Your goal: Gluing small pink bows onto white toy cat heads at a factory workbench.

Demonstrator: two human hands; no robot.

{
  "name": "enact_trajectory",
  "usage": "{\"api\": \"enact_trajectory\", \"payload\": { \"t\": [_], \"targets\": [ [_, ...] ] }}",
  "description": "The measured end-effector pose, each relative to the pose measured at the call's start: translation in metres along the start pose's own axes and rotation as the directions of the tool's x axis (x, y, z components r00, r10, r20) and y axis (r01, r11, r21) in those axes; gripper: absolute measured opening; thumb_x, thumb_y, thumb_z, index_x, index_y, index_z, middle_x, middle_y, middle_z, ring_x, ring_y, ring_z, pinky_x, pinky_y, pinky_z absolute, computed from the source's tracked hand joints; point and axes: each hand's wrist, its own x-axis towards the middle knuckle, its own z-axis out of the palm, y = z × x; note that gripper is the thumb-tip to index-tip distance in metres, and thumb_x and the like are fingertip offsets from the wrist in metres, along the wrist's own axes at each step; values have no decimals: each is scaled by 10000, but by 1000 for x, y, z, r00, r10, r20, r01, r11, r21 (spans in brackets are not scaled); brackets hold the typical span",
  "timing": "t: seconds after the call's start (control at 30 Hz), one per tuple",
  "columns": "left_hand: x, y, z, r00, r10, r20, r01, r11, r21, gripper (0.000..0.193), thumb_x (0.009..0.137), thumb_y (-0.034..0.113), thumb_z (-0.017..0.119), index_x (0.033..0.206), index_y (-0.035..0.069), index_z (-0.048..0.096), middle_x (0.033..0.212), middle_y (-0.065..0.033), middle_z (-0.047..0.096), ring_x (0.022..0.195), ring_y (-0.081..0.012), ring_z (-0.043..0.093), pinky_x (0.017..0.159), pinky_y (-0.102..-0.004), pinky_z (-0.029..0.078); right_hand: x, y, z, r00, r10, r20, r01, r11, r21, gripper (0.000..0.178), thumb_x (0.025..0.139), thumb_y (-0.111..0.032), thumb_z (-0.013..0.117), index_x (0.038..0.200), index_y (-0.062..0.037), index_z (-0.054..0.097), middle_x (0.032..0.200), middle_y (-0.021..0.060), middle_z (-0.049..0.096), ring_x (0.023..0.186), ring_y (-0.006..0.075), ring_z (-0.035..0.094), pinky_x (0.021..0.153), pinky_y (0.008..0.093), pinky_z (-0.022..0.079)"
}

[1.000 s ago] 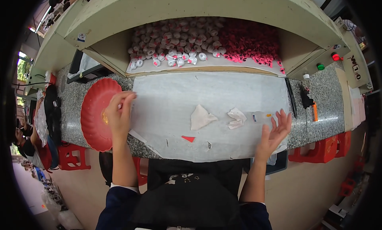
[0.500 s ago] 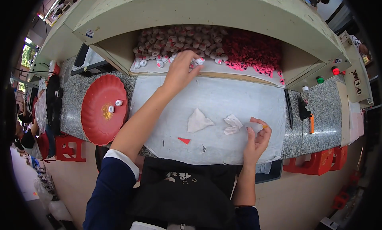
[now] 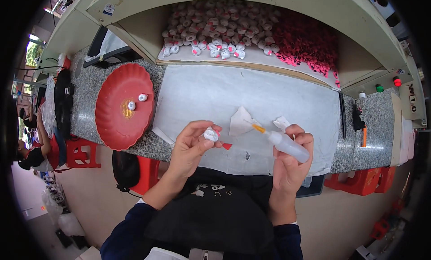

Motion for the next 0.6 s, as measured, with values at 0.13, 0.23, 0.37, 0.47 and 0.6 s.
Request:
{"api": "enact_trajectory", "payload": {
  "t": [0.13,0.23,0.37,0.47,0.6],
  "targets": [
    [-6,-1,2,984,177,19,-178,984,13,240,742,-2,537,978,11,492,1025,-157,494,835,-188,545,771,-313,440,-1,3,15,995,-54,-81,64,991,121,310,722,-167,596,920,-57,383,840,56,403,700,123,396,639,238,375],
    [-9,1,0,981,180,76,-181,983,2,274,739,-2,541,1004,17,475,1033,-161,493,864,-179,534,787,-313,428,-2,-1,32,967,-256,-10,251,952,-177,332,718,-219,606,896,-68,370,784,44,379,630,114,365,565,218,364],
    [-13,12,7,989,149,4,-149,989,-23,322,739,-8,535,1047,12,443,1039,-163,495,894,-180,526,810,-309,412,-8,7,43,858,-478,186,511,765,-391,392,691,-314,639,835,-81,358,757,50,400,549,108,377,433,197,336],
    [-14,11,7,994,106,11,-107,994,26,359,740,-16,527,1079,-2,412,1041,-161,499,913,-183,521,825,-298,399,-13,8,44,841,-462,281,541,727,-424,445,663,-362,663,835,-81,363,753,47,418,540,106,398,424,195,348],
    [-14,10,6,993,121,4,-121,993,11,353,742,-20,521,1078,-17,411,1037,-153,502,936,-181,512,830,-292,392,-14,9,44,821,-467,328,570,700,-431,463,640,-365,678,830,-81,365,750,51,435,537,107,419,431,203,380]
  ]
}}
